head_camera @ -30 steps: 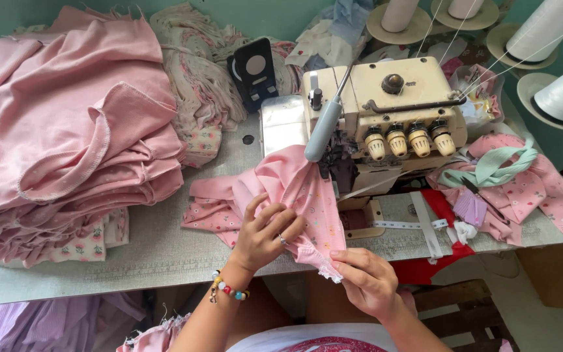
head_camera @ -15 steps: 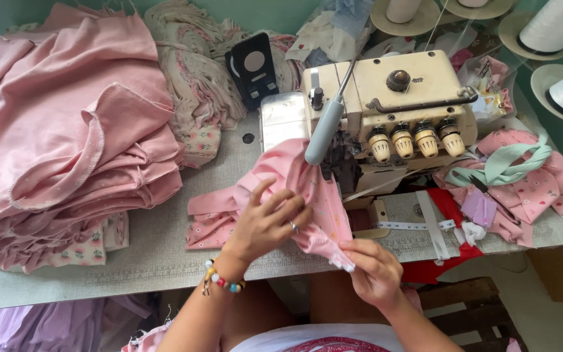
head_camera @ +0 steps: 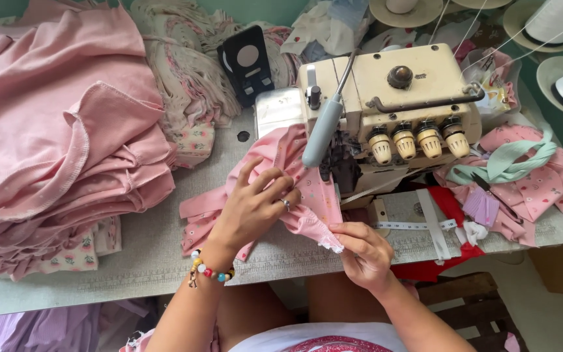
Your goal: Sorting and aligning pink fabric garment components on a sewing table in preparation for assembly.
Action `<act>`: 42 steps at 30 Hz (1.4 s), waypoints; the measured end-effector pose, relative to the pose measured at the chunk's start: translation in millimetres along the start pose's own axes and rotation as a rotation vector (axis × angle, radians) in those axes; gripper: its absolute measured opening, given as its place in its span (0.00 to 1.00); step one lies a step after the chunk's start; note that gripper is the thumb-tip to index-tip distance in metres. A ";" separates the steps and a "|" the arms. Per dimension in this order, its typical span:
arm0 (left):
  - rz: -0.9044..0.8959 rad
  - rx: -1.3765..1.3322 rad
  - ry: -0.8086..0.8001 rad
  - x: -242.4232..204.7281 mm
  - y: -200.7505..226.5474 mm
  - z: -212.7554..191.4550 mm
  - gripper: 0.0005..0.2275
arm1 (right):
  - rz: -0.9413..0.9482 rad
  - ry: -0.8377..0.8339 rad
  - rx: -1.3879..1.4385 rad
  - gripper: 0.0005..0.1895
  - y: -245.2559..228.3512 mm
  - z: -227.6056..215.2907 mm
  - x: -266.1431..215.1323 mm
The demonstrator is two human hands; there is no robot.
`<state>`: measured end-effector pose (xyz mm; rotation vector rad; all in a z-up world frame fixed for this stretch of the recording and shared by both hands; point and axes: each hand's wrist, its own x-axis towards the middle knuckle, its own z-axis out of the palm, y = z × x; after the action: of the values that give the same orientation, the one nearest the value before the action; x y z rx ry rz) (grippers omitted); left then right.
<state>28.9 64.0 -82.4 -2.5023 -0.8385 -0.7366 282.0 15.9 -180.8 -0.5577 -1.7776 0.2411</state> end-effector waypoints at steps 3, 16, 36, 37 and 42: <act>-0.008 0.019 0.043 10.4 -8.4 5.4 0.04 | 0.009 0.067 0.011 0.04 23.3 11.7 -8.1; -0.161 -0.216 -0.404 38.4 11.0 -39.2 0.23 | 0.155 0.174 -0.108 0.08 23.1 20.6 28.3; -0.118 0.092 0.292 -16.7 70.3 45.7 0.05 | -0.247 0.032 -0.242 0.04 -0.2 -6.0 18.1; -0.107 0.136 0.307 -18.8 66.5 47.9 0.04 | -0.245 0.035 -0.260 0.04 -0.1 -6.8 15.6; -0.051 0.117 0.250 -16.2 52.0 18.5 0.05 | -0.253 0.019 -0.289 0.05 0.9 -9.5 10.6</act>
<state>57.8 28.0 -116.7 -2.2355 -0.8318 -0.9652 289.3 20.6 -169.5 -0.5293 -1.8561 -0.1990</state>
